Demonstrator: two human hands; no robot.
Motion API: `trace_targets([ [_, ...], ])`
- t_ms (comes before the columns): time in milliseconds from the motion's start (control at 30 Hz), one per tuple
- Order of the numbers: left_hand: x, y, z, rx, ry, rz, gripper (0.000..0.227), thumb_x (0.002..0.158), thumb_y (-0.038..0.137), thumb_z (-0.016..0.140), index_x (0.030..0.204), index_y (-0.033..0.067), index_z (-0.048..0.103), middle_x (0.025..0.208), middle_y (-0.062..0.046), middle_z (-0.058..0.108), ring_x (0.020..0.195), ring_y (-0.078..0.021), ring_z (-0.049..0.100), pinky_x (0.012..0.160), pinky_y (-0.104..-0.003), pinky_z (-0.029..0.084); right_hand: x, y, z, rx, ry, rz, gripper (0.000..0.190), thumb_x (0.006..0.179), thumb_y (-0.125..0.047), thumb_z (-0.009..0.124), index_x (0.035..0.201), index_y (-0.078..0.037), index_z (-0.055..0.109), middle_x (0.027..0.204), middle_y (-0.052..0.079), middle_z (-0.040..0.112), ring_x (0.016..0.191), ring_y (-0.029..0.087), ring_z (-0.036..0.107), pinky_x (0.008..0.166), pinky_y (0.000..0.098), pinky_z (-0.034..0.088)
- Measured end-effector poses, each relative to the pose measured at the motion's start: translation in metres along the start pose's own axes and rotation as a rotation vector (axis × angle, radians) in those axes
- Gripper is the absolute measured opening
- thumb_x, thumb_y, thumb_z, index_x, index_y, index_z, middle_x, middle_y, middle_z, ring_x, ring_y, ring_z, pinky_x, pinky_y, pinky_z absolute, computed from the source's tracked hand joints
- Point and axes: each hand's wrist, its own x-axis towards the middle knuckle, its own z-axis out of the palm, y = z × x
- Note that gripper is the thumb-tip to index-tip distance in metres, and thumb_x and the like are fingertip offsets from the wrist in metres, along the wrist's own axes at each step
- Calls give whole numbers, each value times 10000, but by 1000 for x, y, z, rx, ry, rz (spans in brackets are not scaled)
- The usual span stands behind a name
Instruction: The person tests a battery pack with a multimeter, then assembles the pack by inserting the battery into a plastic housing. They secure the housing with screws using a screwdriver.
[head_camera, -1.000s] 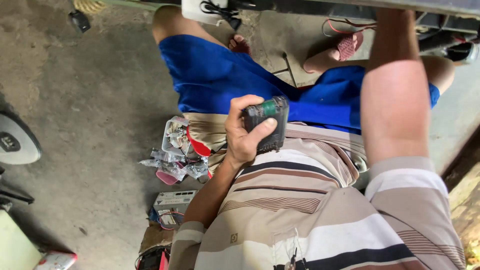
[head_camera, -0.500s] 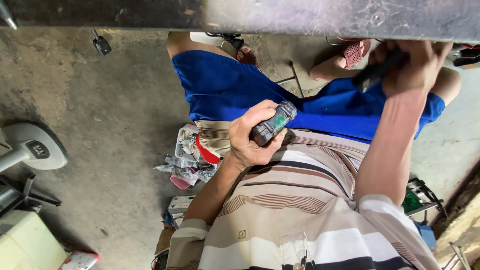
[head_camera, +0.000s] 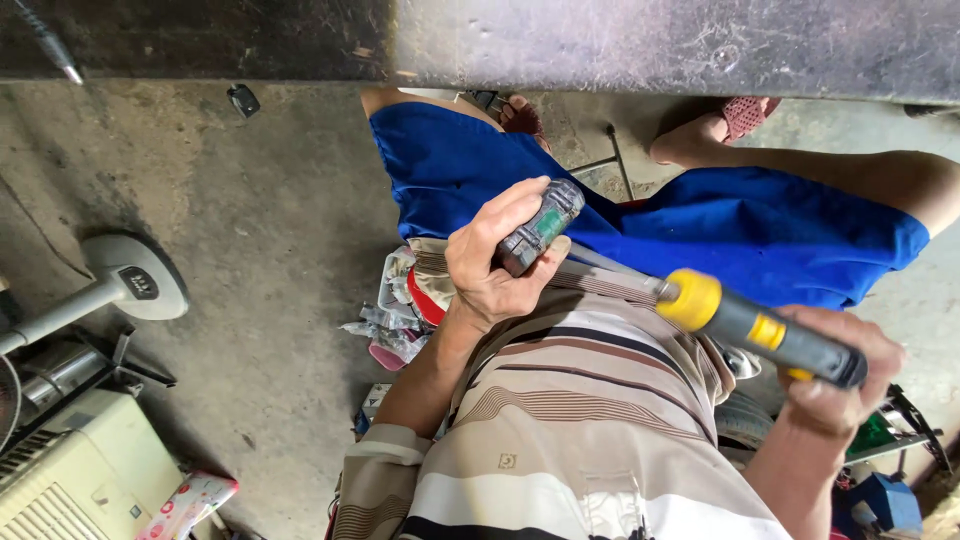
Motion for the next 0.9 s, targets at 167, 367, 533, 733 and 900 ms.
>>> trace_targets([
  [167,11,11,-5,-66,67,-84,382,954,163,767,1266,30,593,1274,-249,678,1197,-368,727,1084,-420,629,4,-26,44,-172,-1,-108,613,695,-298,792,1209,-7,627,902,156,743,700,227,787,779,346,734],
  [367,20,11,-17,13,94,-175,420,904,91,782,1272,17,592,1278,-227,687,1181,-347,740,1062,-386,627,-8,-39,65,-437,105,-44,679,666,-283,811,1191,103,620,1008,255,700,808,315,727,734,310,597],
  [533,20,7,-24,28,92,-180,417,901,86,785,1266,29,593,1272,-215,688,1176,-345,739,1063,-395,627,-7,-39,68,-487,101,-53,654,673,-313,803,1156,95,637,985,258,703,829,333,737,757,329,604],
  [733,18,7,-27,-4,55,-181,426,918,82,788,1282,16,575,1281,-255,673,1196,-366,728,1092,-408,612,8,-44,77,-424,25,-137,632,700,-313,798,1149,89,607,927,234,688,848,385,754,826,452,680],
  [900,20,7,-28,-25,40,-178,430,918,85,789,1282,13,571,1283,-257,669,1203,-374,723,1092,-414,615,9,-40,75,-417,7,-173,624,703,-319,808,1134,87,612,922,194,695,830,376,758,814,463,688],
])
